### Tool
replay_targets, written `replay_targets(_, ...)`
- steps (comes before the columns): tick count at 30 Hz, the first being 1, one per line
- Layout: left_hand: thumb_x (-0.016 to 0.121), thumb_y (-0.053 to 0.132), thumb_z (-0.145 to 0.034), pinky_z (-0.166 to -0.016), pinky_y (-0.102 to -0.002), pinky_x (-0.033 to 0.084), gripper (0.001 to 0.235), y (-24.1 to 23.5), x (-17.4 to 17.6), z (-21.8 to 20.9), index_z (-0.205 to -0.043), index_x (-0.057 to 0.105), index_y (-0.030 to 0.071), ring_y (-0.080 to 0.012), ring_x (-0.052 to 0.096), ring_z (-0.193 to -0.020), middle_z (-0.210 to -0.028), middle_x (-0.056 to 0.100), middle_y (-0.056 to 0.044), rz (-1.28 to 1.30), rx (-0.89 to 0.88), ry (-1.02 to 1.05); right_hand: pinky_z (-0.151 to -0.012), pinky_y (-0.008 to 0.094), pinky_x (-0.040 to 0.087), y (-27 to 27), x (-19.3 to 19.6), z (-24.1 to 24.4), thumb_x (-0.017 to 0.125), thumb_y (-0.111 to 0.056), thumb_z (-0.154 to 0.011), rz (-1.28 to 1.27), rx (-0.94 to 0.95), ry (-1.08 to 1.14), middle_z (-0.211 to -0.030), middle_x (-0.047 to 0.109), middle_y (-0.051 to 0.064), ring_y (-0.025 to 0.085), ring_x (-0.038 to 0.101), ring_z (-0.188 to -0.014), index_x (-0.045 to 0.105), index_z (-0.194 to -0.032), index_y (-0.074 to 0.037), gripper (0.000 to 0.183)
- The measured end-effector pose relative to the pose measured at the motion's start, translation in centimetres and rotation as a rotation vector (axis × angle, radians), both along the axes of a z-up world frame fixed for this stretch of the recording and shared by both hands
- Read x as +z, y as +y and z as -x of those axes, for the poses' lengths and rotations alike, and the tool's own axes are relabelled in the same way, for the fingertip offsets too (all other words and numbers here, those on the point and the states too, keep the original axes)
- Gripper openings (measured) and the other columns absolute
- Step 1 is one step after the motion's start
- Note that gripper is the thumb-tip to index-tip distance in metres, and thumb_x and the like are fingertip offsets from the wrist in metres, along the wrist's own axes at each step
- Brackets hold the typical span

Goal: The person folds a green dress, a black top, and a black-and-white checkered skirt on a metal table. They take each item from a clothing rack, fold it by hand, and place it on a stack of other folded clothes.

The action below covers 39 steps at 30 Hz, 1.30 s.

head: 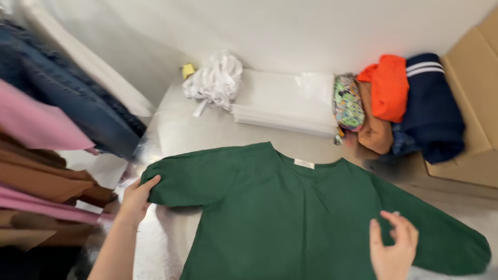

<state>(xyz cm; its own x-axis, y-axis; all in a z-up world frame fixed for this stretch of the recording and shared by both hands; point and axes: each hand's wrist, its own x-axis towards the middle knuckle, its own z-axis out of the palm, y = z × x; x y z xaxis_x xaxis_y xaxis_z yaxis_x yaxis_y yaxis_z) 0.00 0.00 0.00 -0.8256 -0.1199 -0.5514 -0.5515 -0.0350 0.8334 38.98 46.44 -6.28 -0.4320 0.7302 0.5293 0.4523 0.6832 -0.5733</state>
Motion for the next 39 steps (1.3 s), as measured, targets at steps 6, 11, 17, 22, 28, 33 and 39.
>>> replay_targets(6,0.072,0.023,-0.090,-0.114,-0.043,0.047,0.036,8.0,-1.1,-4.8,-0.121,0.074,0.005,-0.0306,0.064,-0.128,-0.136,0.069,-0.014,0.571,-0.279,0.965,-0.099,0.040,0.057,-7.8,1.7,3.8,0.079,-0.002,-0.092,0.290,-0.022,0.159,-0.135,0.063,0.013,0.023,0.069,-0.108,0.076,-0.123,-0.009,0.032)
replay_targets(11,0.067,0.016,-0.087,-0.100,-0.044,0.053,0.041,15.6,4.4,-16.9,-0.128,0.072,0.014,-0.0297,0.066,-0.119,-0.133,0.067,-0.008,0.308,-1.033,1.115,-0.100,0.041,0.057,-8.7,2.4,3.8,0.079,-0.007,-0.090,0.325,-0.016,0.074,-0.136,0.065,0.010,0.023,0.070,-0.110,0.077,-0.121,-0.011,0.031)
replay_targets(17,0.063,0.025,-0.098,-0.089,-0.038,0.055,0.032,16.8,0.8,-16.6,-0.130,0.068,0.020,-0.0187,0.071,-0.099,-0.124,0.070,-0.002,0.234,-1.283,0.912,-0.096,0.042,0.056,-7.9,0.2,4.2,0.079,-0.011,-0.087,0.296,0.000,0.028,-0.134,0.064,0.012,0.025,0.071,-0.109,0.077,-0.124,-0.013,0.038)
replay_targets(22,0.057,0.014,-0.103,-0.108,-0.046,0.051,0.040,19.0,-4.8,-11.1,-0.141,0.059,0.002,-0.0345,0.059,-0.130,-0.141,0.062,-0.017,0.589,-0.985,1.271,-0.116,0.040,0.044,-11.4,0.6,10.7,0.069,-0.022,-0.090,0.101,0.285,-0.044,-0.138,0.063,0.010,0.026,0.058,-0.132,0.072,-0.128,-0.016,0.039)
replay_targets(28,0.033,0.052,-0.107,-0.124,-0.056,0.014,0.069,20.9,-14.0,-4.6,-0.166,0.026,0.017,-0.0292,0.014,-0.160,-0.176,0.014,-0.008,1.149,-1.106,1.269,-0.122,0.060,0.016,-16.8,-1.7,17.4,0.053,-0.045,-0.106,0.158,0.707,-0.555,-0.173,0.021,0.010,0.033,0.016,-0.159,0.031,-0.165,-0.015,0.069)
replay_targets(33,0.026,0.059,-0.108,-0.123,-0.063,0.006,0.070,19.8,-11.7,-3.1,-0.169,0.014,0.027,-0.0236,0.009,-0.160,-0.176,0.007,-0.001,1.176,-1.152,1.007,-0.118,0.063,0.021,-13.6,-9.0,12.3,0.038,-0.076,-0.102,-0.397,0.258,-0.674,-0.172,0.028,0.000,0.023,0.025,-0.156,0.035,-0.162,-0.025,0.080)
replay_targets(39,0.033,0.060,-0.104,-0.122,-0.062,0.015,0.072,19.4,-14.2,-2.4,-0.167,0.024,0.027,-0.0232,0.019,-0.160,-0.176,0.019,-0.001,1.216,-1.009,1.190,-0.125,0.071,0.007,2.4,-5.8,-0.7,0.055,-0.049,-0.098,0.055,-0.120,-0.236,-0.169,0.041,0.012,0.037,0.027,-0.161,0.052,-0.156,-0.017,0.066)
